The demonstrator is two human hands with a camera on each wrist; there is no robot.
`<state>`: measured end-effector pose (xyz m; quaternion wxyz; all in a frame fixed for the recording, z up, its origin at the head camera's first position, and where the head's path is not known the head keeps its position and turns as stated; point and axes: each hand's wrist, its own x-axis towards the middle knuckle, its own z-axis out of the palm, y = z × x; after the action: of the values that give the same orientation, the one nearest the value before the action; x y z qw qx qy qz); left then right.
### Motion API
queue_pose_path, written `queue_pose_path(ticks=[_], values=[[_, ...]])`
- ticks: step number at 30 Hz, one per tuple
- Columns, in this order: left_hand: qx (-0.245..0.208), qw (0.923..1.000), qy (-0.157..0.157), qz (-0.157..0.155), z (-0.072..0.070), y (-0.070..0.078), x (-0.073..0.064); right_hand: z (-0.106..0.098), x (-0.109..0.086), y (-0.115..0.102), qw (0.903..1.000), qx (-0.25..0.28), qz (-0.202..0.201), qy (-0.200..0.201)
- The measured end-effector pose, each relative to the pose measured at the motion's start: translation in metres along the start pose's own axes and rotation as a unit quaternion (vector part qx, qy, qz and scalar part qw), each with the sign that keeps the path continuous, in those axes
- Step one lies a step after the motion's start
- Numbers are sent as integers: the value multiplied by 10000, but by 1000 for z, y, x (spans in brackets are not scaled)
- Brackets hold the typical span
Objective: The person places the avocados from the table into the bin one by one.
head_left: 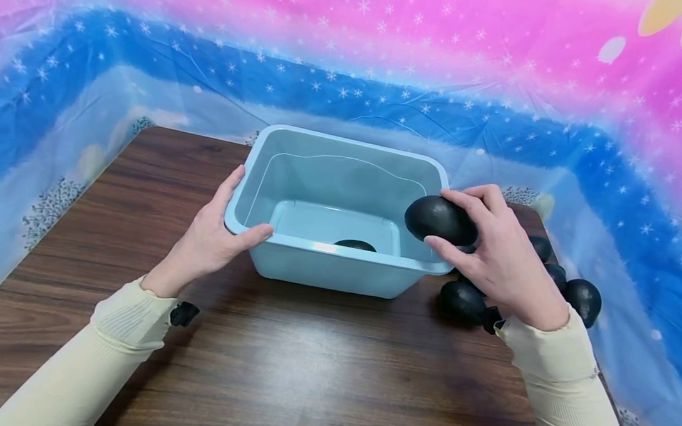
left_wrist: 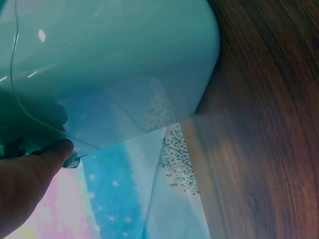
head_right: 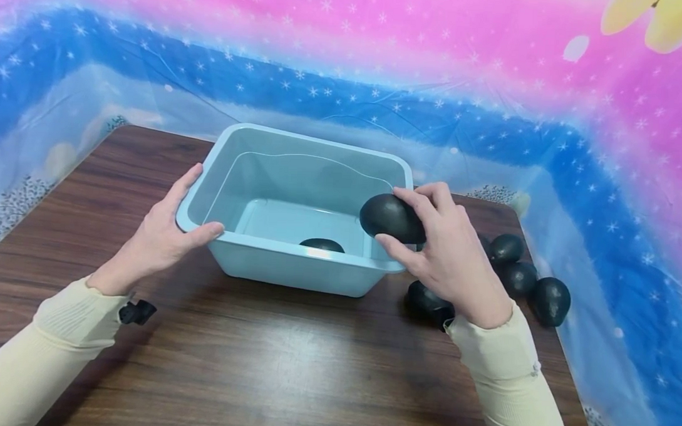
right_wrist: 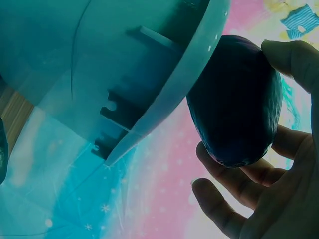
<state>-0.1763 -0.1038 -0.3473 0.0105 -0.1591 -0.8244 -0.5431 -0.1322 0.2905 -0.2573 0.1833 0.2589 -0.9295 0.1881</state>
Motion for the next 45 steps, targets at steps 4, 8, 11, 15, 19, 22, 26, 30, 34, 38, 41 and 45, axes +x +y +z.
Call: queue_pose_path(ticks=[4, 8, 11, 15, 19, 22, 26, 30, 34, 38, 41, 45], values=[[9, 10000, 5, -7, 0, 0, 0, 1, 0, 0, 9999, 31, 52, -93], [43, 10000, 14, -32, 0, 0, 0, 3, 0, -1, 9996, 61, 111, -234], [53, 10000, 8, -61, 0, 0, 0, 5, 0, -1, 9994, 78, 137, -307], [57, 10000, -1, -72, 0, 1, 0, 6, 0, -2, 9994, 97, 111, -297], [28, 10000, -20, -60, -1, 1, 0, 8, 0, -2, 9995, 77, 51, -306], [-2, 10000, -41, -82, -1, 2, 0, 10, 0, -1, 9994, 60, 4, -334], [-33, 9999, -55, -101, -1, 2, -1, 12, -1, -1, 9994, 54, -105, -335], [-42, 10000, -50, -62, -1, 2, 0, 14, 0, -1, 9993, 80, -169, -317], [-32, 10000, -48, -45, -1, 2, 0, 14, 1, -1, 9993, 27, -314, -183], [-15, 10000, -43, -31, -1, 1, 0, 12, 1, -2, 9987, -88, -506, 16], [29, 10000, -27, -44, -1, 1, 0, 9, 1, -2, 9987, -120, -492, 41], [107, 9999, -5, -77, 0, 1, 0, 7, 0, -2, 9992, -130, -365, -4]])
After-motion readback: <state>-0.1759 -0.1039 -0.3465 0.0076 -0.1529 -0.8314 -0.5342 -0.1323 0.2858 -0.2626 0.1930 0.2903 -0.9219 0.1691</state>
